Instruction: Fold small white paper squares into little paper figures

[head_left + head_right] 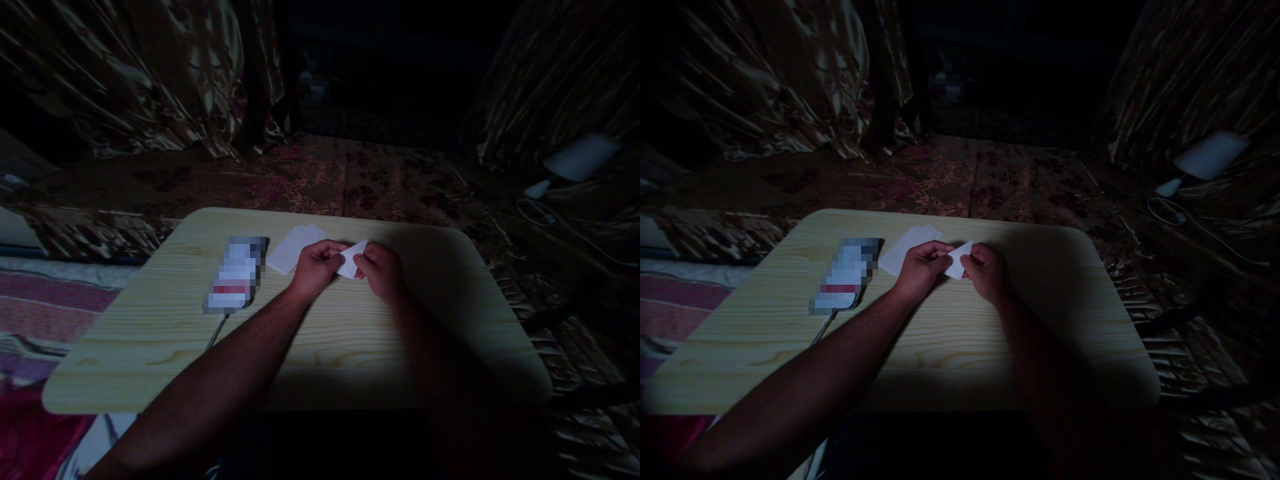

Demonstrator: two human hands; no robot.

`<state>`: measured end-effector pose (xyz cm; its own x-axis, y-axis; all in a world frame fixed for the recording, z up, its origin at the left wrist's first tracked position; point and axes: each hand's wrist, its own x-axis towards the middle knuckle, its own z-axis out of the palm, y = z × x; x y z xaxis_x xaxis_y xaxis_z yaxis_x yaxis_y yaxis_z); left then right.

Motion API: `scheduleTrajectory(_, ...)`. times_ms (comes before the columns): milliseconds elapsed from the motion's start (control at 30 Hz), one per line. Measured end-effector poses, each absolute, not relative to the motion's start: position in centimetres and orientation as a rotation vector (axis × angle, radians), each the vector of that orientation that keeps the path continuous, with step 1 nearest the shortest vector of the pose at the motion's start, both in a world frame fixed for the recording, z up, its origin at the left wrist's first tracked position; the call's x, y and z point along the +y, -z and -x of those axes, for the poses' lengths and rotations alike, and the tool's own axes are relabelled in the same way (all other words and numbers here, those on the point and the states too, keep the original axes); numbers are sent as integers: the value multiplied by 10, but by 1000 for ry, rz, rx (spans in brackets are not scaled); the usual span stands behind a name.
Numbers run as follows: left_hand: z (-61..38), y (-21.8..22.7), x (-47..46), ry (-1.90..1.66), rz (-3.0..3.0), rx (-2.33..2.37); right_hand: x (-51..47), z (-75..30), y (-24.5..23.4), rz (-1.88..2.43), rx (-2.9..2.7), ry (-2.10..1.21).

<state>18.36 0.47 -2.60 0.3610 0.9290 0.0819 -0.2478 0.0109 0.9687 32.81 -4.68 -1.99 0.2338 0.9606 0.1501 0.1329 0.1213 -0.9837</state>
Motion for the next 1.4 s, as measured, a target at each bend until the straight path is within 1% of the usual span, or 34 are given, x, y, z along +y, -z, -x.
scheduleTrajectory(300, -182, 27, 7, -1064, -1203, 699, -49, -329, 19, 1278, -1231, -818)
scheduleTrajectory(733, -183, 25, 6, -1108, -1080, 666, -47, -336, 28, 1155, -1292, -881)
scheduleTrajectory(1000, -182, 28, 8, -1089, -1076, 676, -48, -335, 28, 1180, -1275, -891)
scheduleTrajectory(1400, -183, 27, 7, -1062, -1106, 691, -46, -338, 30, 1136, -1388, -792)
